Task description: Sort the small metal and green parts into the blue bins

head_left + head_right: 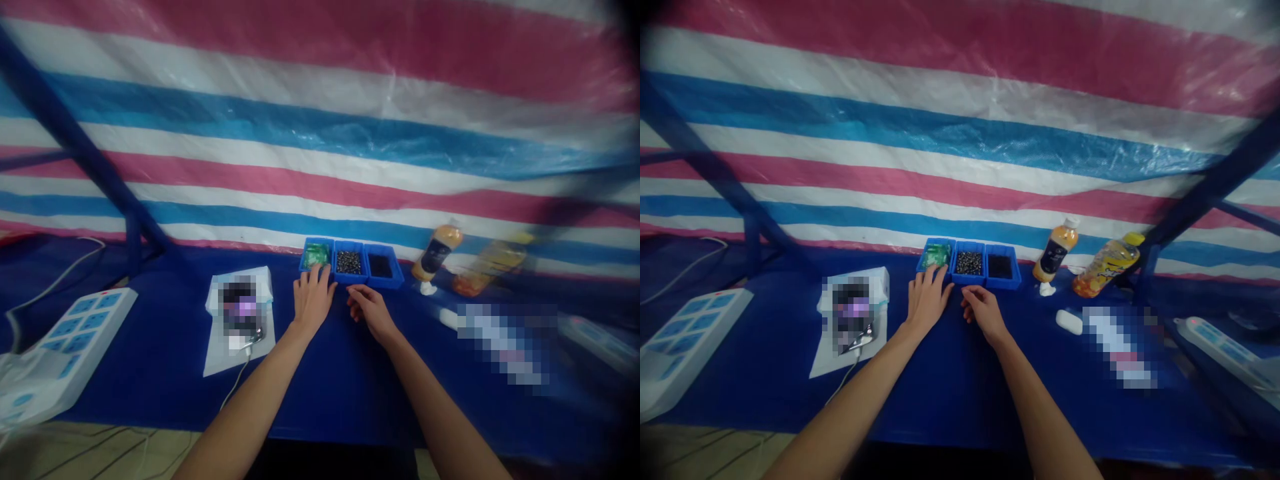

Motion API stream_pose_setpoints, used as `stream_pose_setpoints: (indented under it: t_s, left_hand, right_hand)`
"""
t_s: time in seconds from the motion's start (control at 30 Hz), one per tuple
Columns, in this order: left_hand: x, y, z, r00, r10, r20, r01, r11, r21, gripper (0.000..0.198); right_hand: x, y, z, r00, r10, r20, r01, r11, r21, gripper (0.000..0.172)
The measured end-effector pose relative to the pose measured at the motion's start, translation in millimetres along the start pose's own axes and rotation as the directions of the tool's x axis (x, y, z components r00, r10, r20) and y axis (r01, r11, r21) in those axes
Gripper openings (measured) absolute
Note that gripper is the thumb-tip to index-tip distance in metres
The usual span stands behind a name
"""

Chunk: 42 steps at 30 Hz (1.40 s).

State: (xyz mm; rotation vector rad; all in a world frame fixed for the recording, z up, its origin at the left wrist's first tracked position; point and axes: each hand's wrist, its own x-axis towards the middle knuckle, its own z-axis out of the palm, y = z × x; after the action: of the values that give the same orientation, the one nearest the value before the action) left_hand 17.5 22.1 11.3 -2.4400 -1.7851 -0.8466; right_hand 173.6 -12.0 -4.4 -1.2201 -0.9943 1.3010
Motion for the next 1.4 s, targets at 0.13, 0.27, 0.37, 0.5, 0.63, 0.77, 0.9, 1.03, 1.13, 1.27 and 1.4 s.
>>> stream_pose_setpoints:
  t_s: [0.13,0.27,0.37,0.5,0.63,0.77,0.9,1.03,1.13,1.27,1.4]
  left_hand:
    - [4.1,-5.4,1.3,1.000,-0.023,-0.018,0.023,1.000,-0.002,0.041]
    - [7.1,-10.0,-0.2,0.997,-0.075,0.006,0.075,0.996,-0.055,0.036]
    - [8.1,-13.3,-0.9,0.996,-0.085,0.001,0.084,0.992,-0.094,0.031]
    - [7.0,-15.7,-3.1,0.993,-0.101,-0.053,0.095,0.991,-0.099,0.028]
    - [1.2,-15.9,-11.3,0.988,-0.106,-0.113,0.102,0.994,-0.040,0.028]
    - [-6.7,-9.9,-28.3,0.968,-0.022,-0.248,0.015,0.999,-0.031,0.026]
    - [-15.7,12.6,-47.0,0.935,0.114,-0.335,-0.156,0.983,-0.100,0.021]
    - [-30.8,44.8,-52.2,0.907,0.307,-0.289,-0.379,0.894,-0.239,0.016]
    - [-42.0,61.1,-45.6,0.870,0.438,-0.227,-0.493,0.780,-0.385,0.016]
    - [-50.3,64.1,-31.7,0.837,0.516,-0.186,-0.534,0.692,-0.485,0.029]
    - [-51.4,57.0,-16.3,0.921,0.301,-0.248,-0.389,0.682,-0.619,0.058]
  right_hand:
    - [0.5,-3.7,0.7,1.000,-0.011,0.022,0.013,0.997,-0.075,0.037]
    - [-0.6,-5.2,-1.2,1.000,0.013,0.028,-0.011,0.997,-0.075,0.036]
    - [-2.0,-5.7,-3.6,0.999,0.002,0.046,0.001,0.997,-0.081,0.035]
    - [-6.1,-8.3,-4.2,0.995,-0.002,0.098,0.014,0.992,-0.124,0.033]
    - [-10.3,-8.6,-1.7,0.986,-0.024,0.163,0.050,0.987,-0.154,0.033]
    - [-10.8,-8.8,2.7,0.987,-0.093,0.134,0.099,0.995,-0.033,0.038]
    - [-13.1,-18.9,5.3,0.997,-0.082,-0.002,0.077,0.938,0.338,0.052]
    - [-27.2,-31.4,1.0,0.997,-0.079,-0.010,0.074,0.861,0.502,0.075]
    - [-40.1,-31.5,-8.4,0.991,-0.104,-0.079,0.130,0.861,0.492,0.084]
    - [-48.5,-22.0,-27.1,0.954,-0.132,-0.270,0.253,0.839,0.483,0.080]
    - [-47.6,-10.3,-46.1,0.901,-0.224,-0.372,0.370,0.845,0.387,0.075]
